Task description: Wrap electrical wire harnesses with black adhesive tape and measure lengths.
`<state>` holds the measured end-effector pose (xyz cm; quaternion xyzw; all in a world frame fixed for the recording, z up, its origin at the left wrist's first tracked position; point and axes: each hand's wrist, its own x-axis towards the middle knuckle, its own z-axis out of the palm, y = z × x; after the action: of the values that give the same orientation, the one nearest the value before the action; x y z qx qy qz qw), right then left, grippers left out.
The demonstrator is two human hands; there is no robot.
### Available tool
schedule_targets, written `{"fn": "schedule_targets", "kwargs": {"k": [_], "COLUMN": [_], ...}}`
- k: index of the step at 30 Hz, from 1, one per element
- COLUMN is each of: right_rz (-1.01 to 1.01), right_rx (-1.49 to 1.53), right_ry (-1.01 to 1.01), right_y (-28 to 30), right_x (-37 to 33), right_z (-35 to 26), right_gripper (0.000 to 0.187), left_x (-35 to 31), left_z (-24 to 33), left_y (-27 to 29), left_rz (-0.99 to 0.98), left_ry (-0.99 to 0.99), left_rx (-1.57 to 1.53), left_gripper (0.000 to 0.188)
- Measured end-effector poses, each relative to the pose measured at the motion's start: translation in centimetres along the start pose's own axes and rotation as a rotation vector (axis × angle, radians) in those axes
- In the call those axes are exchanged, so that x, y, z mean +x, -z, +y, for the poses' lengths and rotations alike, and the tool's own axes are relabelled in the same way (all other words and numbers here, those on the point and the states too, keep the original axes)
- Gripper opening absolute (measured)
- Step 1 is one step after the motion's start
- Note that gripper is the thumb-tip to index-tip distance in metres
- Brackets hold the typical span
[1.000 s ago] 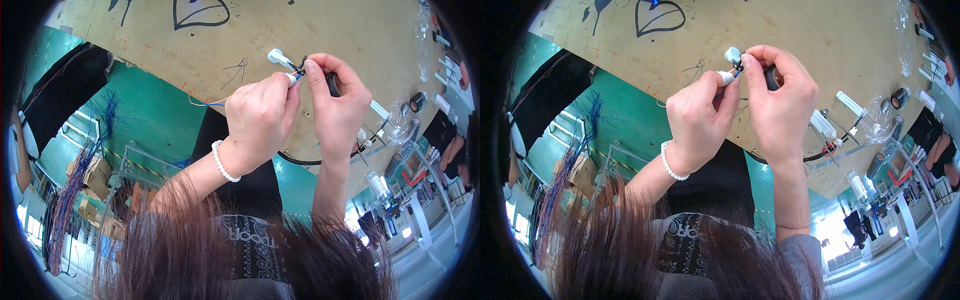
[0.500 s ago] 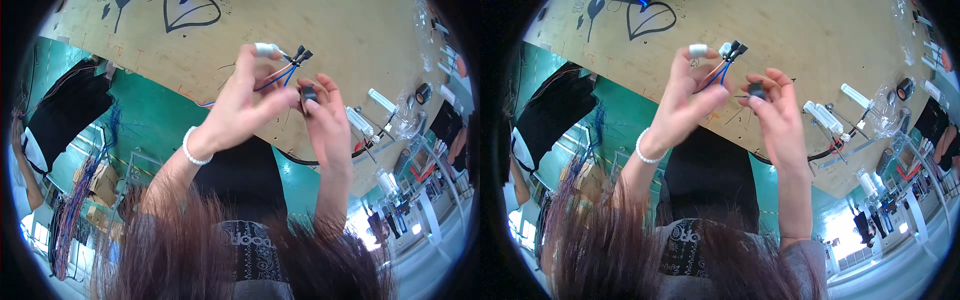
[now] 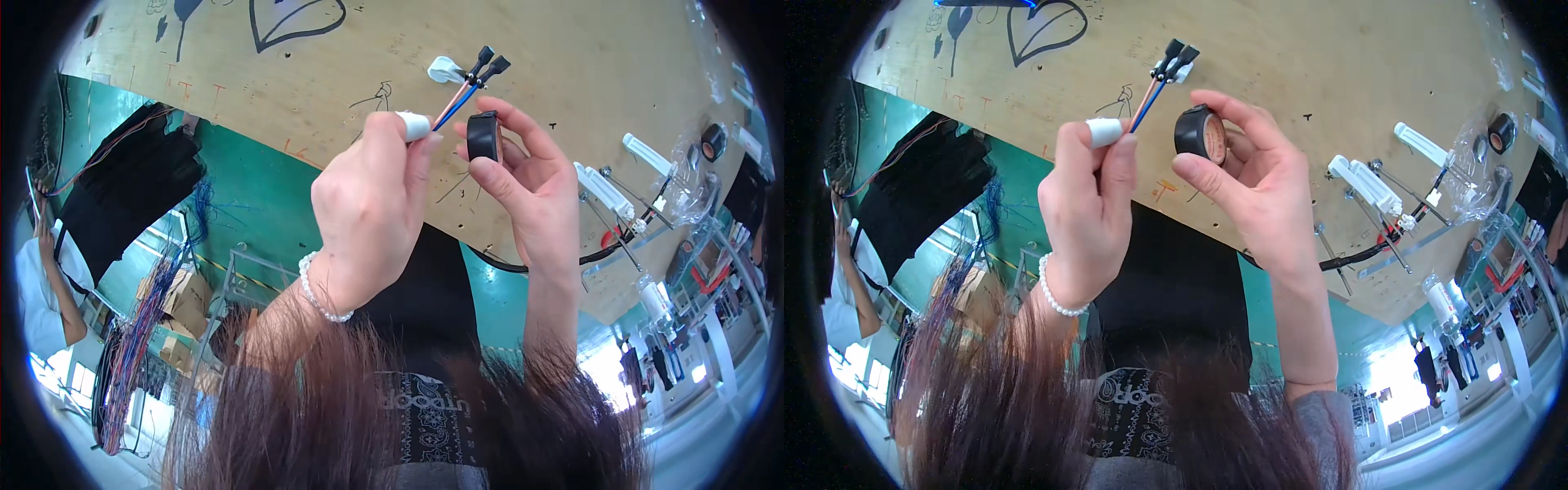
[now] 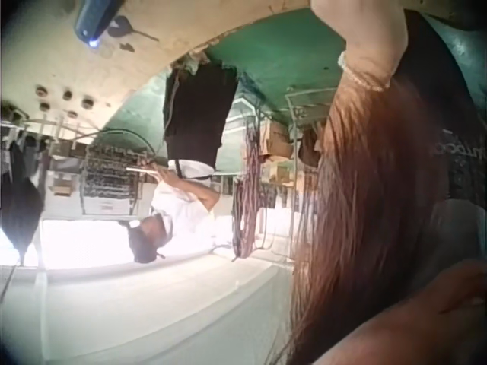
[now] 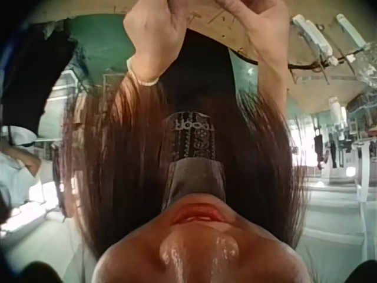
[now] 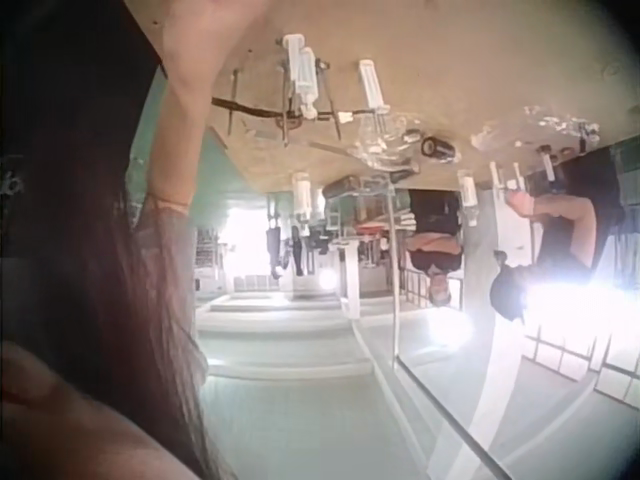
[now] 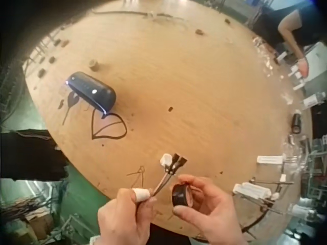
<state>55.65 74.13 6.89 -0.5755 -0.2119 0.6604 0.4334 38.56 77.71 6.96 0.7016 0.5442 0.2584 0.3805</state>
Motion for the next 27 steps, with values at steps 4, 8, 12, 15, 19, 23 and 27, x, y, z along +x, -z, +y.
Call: {"fn": "schedule_targets", "kwargs": {"k": [4,8,12,15,19,23,27], "right_rz": [0.006,-0.049,-0.042,-0.063,-0.109,-0.163,-0.172], "right_rx": [0.056,0.079,-0.016,-0.105,-0.243,-0.368,-0.406], "right_ry": [0.056,0.074,0.121,0.12,0.103,0.116,0.126], "right_y": [0.3,0.8,1.0,1.0,1.1,1.4,1.2], "right_x": [-0.7,-1.5,-1.4,-1.1,-0.9,-0.8,-0.7], "right_z": [0.2,-0.2,-0.7,-1.0,-1.7,-2.4,-2.6], "right_gripper": [0.06,0.057,0.051,0.046,0.046,0.046,0.044], "left_x": [0.6,1.6,1.9,2.0,2.0,2.1,2.2], "left_z": [0.8,1.1,1.0,0.7,0.5,0.5,0.5], "left_y": [0.9,2.3,2.2,1.9,2.2,2.4,2.2], "left_rz": [-0.142,-0.332,-0.312,-0.281,-0.314,-0.34,-0.319], "left_ry": [0.381,0.456,0.422,0.353,0.305,0.2,0.204], "left_rx": [-0.483,-0.586,-0.378,-0.376,-0.271,-0.196,-0.213], "left_gripper": [0.02,0.021,0.013,0.013,0.013,0.01,0.009]}}
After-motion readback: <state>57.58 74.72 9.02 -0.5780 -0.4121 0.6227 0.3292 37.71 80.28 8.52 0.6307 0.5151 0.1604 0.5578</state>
